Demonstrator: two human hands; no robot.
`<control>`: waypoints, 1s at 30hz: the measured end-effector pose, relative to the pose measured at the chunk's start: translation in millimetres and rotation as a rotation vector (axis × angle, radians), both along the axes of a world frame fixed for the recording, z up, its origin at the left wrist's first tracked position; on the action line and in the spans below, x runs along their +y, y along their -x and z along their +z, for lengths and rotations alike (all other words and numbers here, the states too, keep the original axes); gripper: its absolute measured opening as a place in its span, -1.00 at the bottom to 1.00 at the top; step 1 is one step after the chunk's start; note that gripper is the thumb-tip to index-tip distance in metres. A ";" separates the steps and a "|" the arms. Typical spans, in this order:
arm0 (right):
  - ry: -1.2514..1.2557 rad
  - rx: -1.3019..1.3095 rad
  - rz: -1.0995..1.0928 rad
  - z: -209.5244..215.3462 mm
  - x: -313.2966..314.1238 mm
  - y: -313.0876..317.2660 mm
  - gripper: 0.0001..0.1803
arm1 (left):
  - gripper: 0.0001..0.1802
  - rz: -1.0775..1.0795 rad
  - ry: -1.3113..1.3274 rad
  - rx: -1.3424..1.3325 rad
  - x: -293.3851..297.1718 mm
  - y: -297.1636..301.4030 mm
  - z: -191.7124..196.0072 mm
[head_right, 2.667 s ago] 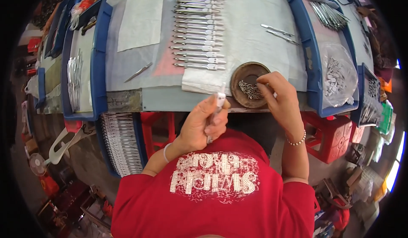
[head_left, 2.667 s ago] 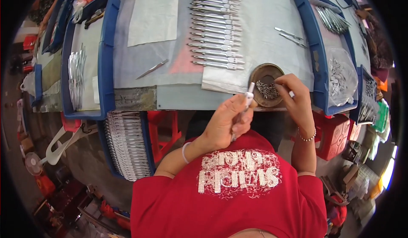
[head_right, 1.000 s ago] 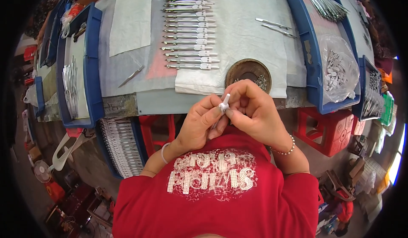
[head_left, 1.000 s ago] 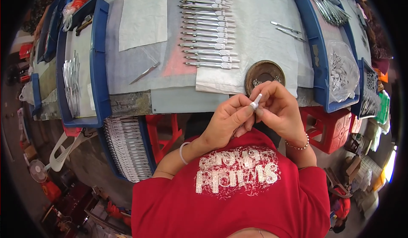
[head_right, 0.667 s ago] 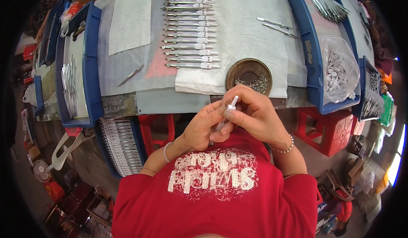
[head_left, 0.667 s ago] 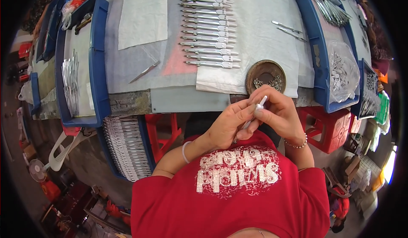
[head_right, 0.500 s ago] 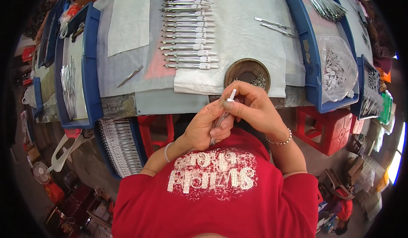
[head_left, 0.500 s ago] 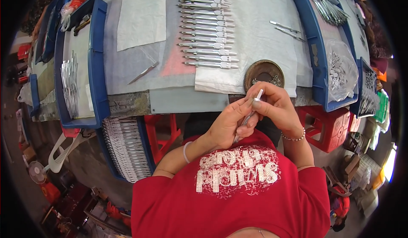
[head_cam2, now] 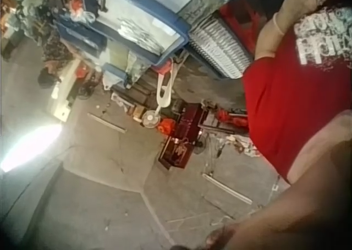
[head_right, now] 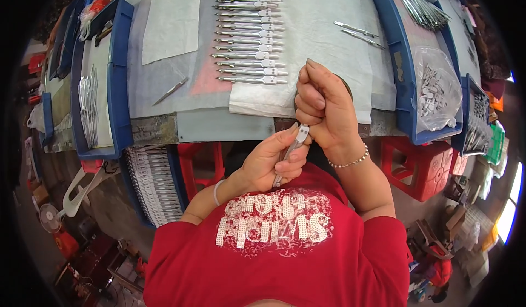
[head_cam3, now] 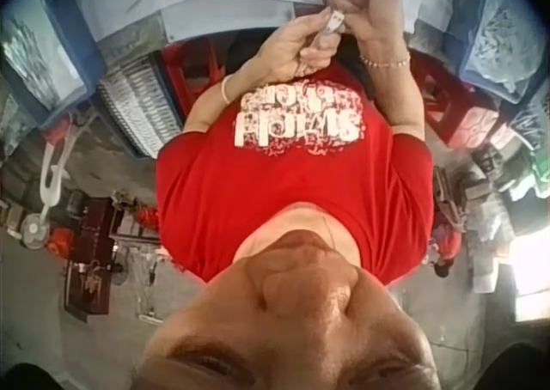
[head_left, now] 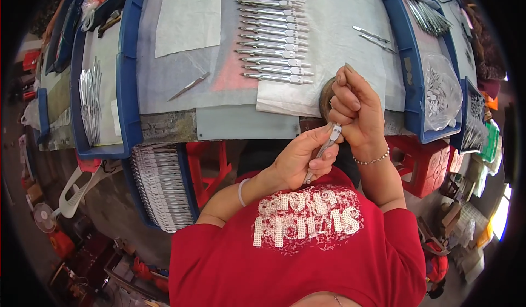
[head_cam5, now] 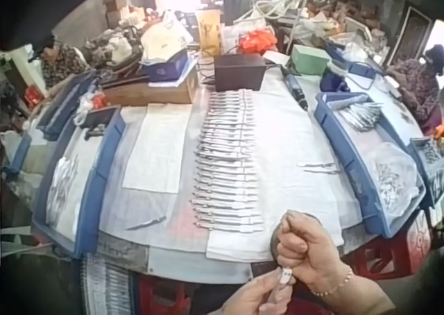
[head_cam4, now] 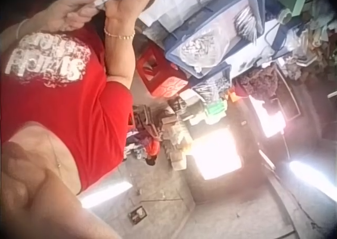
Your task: Manually assembling small metal pins with plastic sleeves and washers.
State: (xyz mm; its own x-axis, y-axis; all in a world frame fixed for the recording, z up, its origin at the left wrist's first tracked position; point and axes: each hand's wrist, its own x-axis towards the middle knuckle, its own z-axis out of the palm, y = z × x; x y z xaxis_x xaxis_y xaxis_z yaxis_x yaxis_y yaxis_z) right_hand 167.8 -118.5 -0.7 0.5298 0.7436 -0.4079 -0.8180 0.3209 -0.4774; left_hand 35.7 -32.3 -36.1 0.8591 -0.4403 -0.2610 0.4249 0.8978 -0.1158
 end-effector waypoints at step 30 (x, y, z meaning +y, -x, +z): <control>0.586 -2.038 0.554 53.1 73.1 -57.6 -0.87 | -0.54 0.681 -0.819 0.048 148.6 22.7 24.3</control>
State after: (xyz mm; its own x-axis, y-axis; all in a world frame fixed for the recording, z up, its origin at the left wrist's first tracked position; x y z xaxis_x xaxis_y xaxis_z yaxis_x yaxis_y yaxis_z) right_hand 225.4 -45.4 52.5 0.2432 0.9646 0.1019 0.8556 -0.1639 -0.4911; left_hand 13.0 116.3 -11.8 0.8393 0.4536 -0.2996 -0.1848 0.7564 0.6275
